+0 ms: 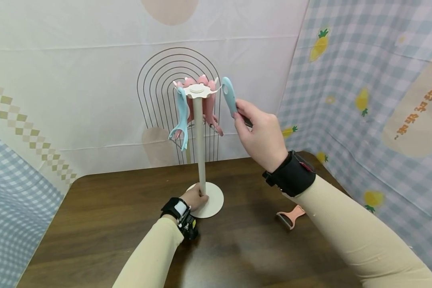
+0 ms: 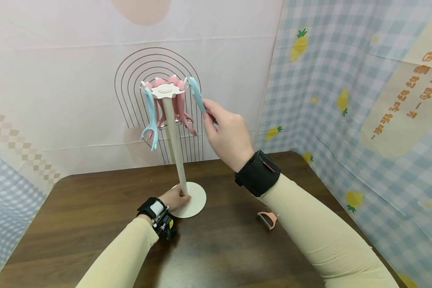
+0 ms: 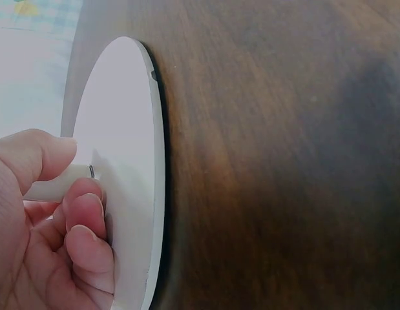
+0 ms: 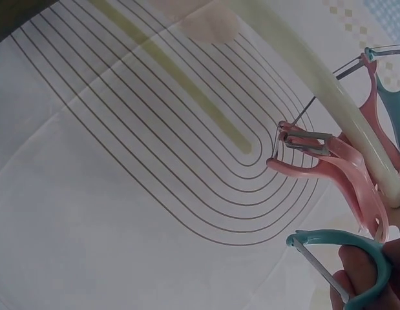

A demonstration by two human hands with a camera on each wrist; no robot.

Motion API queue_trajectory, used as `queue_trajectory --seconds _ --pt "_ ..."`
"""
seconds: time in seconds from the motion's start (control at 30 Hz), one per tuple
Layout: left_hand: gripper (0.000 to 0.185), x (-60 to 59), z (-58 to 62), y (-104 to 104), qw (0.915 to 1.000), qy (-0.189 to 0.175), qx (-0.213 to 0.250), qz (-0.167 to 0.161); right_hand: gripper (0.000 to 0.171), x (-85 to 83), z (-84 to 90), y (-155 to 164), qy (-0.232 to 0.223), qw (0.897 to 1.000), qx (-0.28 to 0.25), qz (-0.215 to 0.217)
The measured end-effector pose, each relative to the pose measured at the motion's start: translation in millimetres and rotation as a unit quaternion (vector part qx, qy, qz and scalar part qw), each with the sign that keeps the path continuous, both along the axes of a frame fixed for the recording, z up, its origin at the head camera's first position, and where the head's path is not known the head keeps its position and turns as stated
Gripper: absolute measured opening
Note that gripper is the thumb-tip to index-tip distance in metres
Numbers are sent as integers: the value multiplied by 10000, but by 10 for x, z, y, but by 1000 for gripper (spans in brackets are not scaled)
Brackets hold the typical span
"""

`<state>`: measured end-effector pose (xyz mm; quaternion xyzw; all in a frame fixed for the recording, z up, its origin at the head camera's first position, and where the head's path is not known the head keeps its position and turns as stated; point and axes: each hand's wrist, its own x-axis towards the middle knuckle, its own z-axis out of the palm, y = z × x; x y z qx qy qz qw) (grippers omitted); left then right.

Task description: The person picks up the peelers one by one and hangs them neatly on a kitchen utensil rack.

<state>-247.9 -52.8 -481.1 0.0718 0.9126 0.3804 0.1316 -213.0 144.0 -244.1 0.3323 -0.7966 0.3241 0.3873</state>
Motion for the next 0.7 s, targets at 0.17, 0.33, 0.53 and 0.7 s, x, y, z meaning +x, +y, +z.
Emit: queue_trajectory --seconds 0.17,0.33,0.53,0.7 --pt "47 -4 -8 -6 10000 -7 10 -13 26 5 -1 -3 41 10000 10 16" --pt "48 -12 -15 -11 10000 -3 -10 -31 25 9 4 -6 89 9999 46 41" --pt "47 -8 -22 -13 10000 -31 15 -30 26 -6 7 -15 174 9998 78 -3" --pt "48 -9 -23 -11 10000 -50 54 -32 25 -20 -7 -24 179 9998 77 -28"
